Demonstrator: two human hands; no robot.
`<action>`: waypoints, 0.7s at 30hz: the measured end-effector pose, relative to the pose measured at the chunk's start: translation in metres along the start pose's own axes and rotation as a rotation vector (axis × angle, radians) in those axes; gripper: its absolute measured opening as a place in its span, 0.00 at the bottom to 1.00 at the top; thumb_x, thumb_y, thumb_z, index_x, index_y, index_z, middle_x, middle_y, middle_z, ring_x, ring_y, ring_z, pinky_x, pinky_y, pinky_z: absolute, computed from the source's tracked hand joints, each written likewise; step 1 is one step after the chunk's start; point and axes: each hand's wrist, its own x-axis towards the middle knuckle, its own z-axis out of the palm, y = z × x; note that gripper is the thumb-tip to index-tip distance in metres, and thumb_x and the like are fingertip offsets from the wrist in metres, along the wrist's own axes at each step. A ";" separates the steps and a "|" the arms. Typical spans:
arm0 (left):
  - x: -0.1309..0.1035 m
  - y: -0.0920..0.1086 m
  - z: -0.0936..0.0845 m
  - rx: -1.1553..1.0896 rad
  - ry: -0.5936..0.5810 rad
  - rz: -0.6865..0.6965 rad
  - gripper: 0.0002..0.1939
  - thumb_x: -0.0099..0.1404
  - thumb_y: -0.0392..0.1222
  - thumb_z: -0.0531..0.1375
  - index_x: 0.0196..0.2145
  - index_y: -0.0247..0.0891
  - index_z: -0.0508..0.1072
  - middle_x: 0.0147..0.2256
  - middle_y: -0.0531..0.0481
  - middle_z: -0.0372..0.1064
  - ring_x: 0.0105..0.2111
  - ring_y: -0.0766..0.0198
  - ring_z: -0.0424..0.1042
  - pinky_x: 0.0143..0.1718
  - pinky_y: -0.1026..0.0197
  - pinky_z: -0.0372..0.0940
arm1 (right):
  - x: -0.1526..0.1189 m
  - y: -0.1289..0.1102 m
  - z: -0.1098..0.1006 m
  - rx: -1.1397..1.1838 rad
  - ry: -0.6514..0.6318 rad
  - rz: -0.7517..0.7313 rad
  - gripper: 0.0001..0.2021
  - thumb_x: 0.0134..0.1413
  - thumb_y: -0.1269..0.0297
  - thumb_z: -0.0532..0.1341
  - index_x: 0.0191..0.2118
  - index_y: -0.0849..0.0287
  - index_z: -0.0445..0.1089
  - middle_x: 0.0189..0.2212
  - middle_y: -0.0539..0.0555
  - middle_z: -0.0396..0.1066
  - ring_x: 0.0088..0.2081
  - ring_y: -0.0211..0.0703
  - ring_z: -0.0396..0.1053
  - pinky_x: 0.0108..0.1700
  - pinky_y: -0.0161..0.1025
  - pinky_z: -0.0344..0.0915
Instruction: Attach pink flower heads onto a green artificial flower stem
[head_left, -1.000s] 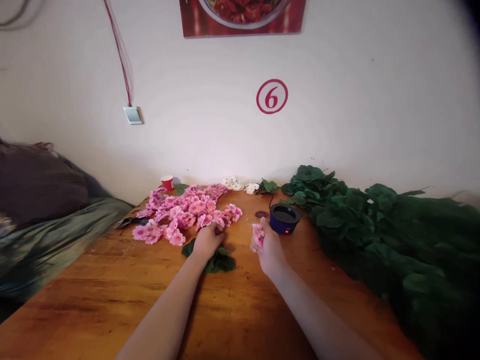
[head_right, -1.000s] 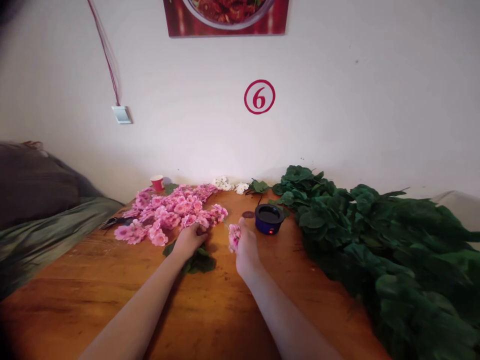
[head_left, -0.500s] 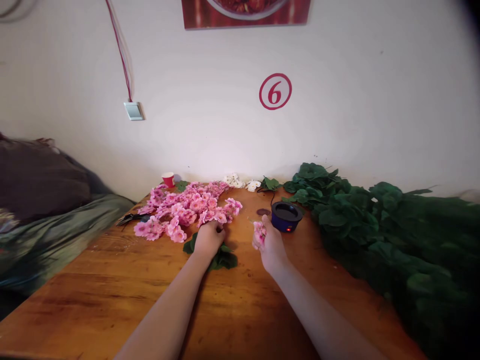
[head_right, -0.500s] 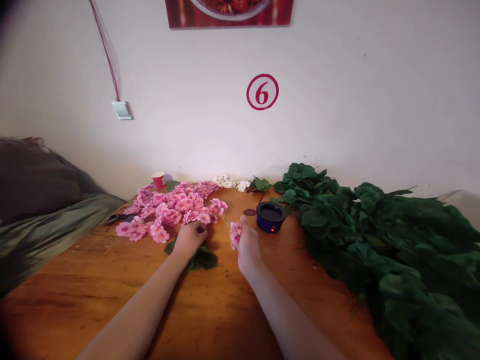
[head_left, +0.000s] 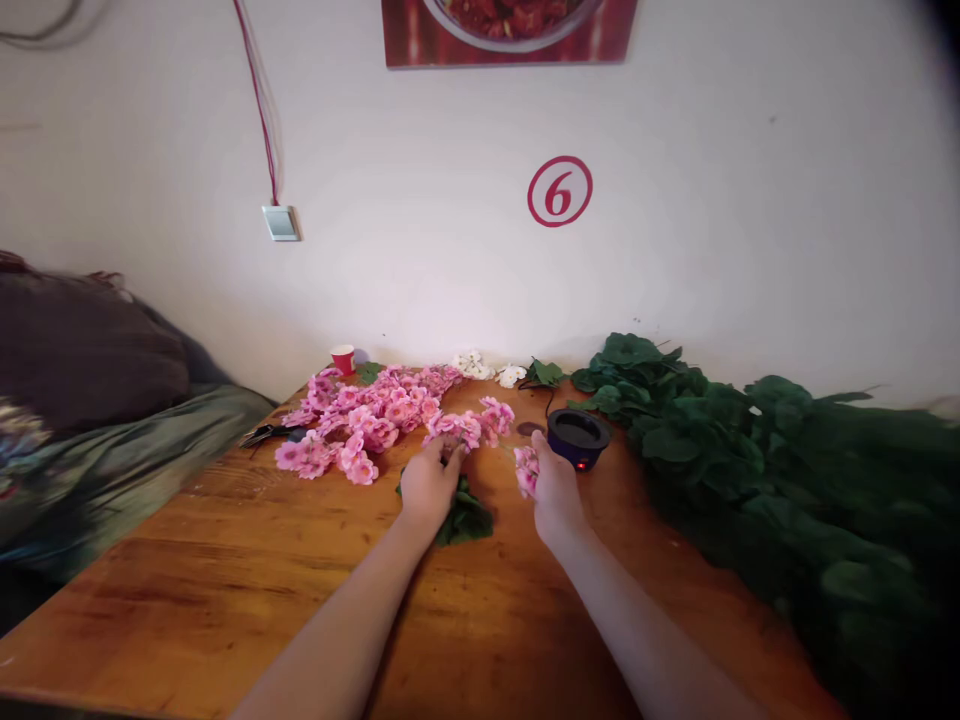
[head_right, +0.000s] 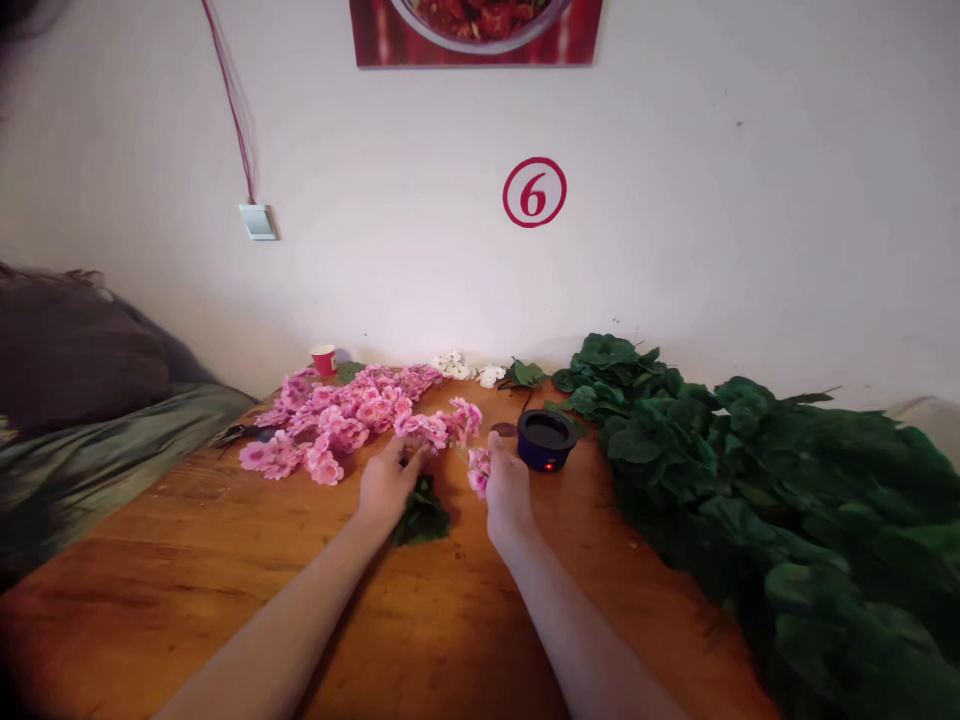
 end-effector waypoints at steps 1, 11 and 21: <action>-0.001 -0.001 0.003 0.052 -0.030 -0.031 0.15 0.69 0.54 0.54 0.40 0.42 0.75 0.30 0.51 0.76 0.31 0.61 0.73 0.28 0.64 0.54 | 0.001 0.001 0.000 0.003 -0.007 -0.016 0.26 0.50 0.41 0.63 0.19 0.57 0.55 0.15 0.45 0.56 0.14 0.29 0.47 0.17 0.32 0.42; -0.002 -0.004 0.010 0.188 -0.168 -0.062 0.16 0.64 0.54 0.55 0.29 0.42 0.75 0.30 0.46 0.76 0.34 0.55 0.74 0.28 0.61 0.53 | 0.001 -0.034 -0.001 -0.010 0.063 -0.212 0.27 0.46 0.41 0.65 0.18 0.57 0.57 0.16 0.48 0.60 0.17 0.32 0.52 0.18 0.33 0.48; 0.003 -0.009 0.006 0.033 -0.309 0.266 0.12 0.63 0.46 0.57 0.24 0.40 0.71 0.24 0.54 0.69 0.28 0.64 0.68 0.30 0.63 0.54 | 0.034 -0.145 -0.028 -1.093 0.066 -0.453 0.23 0.61 0.50 0.55 0.23 0.59 0.75 0.21 0.54 0.74 0.22 0.41 0.70 0.27 0.35 0.61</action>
